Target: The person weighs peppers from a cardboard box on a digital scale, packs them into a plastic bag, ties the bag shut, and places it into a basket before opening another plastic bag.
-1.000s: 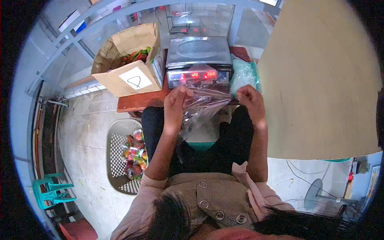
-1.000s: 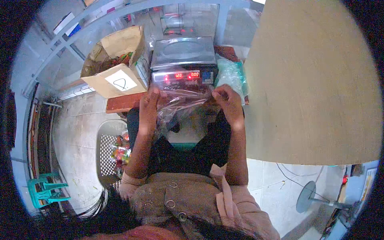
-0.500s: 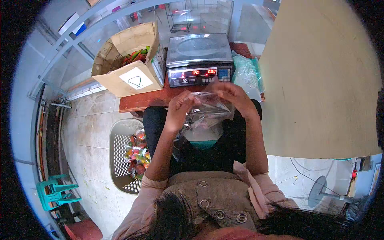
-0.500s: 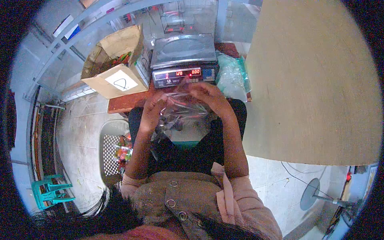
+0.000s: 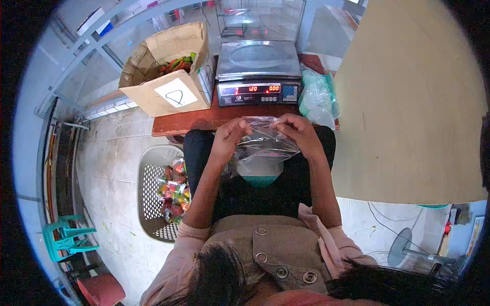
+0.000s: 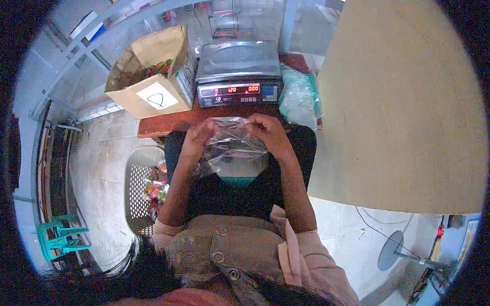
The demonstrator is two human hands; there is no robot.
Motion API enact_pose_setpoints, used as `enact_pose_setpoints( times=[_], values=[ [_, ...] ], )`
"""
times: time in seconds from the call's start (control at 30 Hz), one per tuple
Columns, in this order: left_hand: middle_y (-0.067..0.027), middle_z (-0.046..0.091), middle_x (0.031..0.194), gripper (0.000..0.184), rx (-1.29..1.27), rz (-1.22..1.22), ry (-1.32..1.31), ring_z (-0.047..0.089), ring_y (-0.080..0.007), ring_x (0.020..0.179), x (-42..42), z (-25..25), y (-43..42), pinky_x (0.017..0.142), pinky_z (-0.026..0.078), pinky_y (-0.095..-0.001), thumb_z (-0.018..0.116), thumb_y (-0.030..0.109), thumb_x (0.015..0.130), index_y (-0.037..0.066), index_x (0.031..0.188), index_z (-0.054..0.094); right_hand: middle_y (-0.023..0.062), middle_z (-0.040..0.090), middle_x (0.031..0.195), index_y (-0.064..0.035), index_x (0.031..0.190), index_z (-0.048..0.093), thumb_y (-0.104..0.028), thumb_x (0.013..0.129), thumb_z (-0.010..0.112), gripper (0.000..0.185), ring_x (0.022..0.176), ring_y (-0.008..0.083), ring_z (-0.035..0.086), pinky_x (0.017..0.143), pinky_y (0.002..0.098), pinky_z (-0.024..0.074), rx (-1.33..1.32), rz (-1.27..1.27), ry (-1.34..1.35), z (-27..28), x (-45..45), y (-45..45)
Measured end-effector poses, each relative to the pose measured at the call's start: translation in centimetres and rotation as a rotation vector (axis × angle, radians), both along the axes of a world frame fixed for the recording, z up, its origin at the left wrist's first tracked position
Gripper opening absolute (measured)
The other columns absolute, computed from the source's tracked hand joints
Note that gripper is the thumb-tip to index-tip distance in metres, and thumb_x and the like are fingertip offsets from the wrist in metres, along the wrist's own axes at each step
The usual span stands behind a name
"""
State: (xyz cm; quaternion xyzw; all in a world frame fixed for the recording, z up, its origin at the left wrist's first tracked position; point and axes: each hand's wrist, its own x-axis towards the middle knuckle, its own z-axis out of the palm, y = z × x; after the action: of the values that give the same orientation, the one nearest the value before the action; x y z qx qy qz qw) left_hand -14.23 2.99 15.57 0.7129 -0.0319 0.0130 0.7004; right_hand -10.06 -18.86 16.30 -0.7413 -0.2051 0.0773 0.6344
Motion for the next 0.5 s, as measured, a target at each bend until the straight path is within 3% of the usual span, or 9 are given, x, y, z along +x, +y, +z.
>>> enact_pose_setpoints(
  times=[0.13, 0.23, 0.33, 0.5],
  values=[
    [0.006, 0.047, 0.065, 0.032, -0.037, -0.005, 0.009, 0.034, -0.0031, 0.055, 0.2, -0.8, 0.4, 0.05, 0.026, -0.0201, 0.048, 0.031, 0.094, 0.007, 0.077, 0.059, -0.0033, 0.05, 0.065, -0.0039, 0.077, 0.059, -0.021, 0.088, 0.057, 0.02, 0.059, 0.0049, 0.044, 0.055, 0.0205, 0.0354, 0.01, -0.042, -0.083, 1.0, -0.4, 0.5],
    [0.0062, 0.047, 0.065, 0.029, 0.023, -0.055, -0.01, 0.035, -0.0029, 0.055, 0.1, -0.6, 0.6, 0.05, 0.026, -0.0201, 0.048, 0.029, 0.094, 0.008, 0.078, 0.059, -0.0036, 0.05, 0.066, -0.0046, 0.078, 0.06, -0.019, 0.087, 0.059, 0.017, 0.058, 0.0053, 0.043, 0.055, 0.0208, 0.0355, 0.14, -0.099, 0.132, 1.3, -0.7, 1.0],
    [0.0066, 0.047, 0.064, 0.027, 0.049, -0.044, 0.004, 0.035, -0.0025, 0.055, -0.3, 0.0, 0.5, 0.051, 0.027, -0.02, 0.048, 0.027, 0.094, 0.008, 0.078, 0.059, -0.0005, 0.055, 0.069, -0.0042, 0.078, 0.062, -0.026, 0.087, 0.057, 0.024, 0.063, 0.0088, 0.05, 0.057, 0.0226, 0.0402, 0.123, -0.081, 0.217, 0.5, -0.3, 0.7],
    [0.0076, 0.047, 0.064, 0.027, 0.004, 0.074, -0.104, 0.034, -0.0019, 0.055, -0.1, 0.5, 0.9, 0.05, 0.027, -0.0197, 0.048, 0.027, 0.094, 0.008, 0.077, 0.057, -0.0013, 0.056, 0.073, -0.0041, 0.082, 0.063, -0.021, 0.086, 0.06, 0.017, 0.062, 0.0069, 0.049, 0.059, 0.0214, 0.0404, 0.088, 0.046, 0.175, 2.6, -0.9, 0.0]
  ],
)
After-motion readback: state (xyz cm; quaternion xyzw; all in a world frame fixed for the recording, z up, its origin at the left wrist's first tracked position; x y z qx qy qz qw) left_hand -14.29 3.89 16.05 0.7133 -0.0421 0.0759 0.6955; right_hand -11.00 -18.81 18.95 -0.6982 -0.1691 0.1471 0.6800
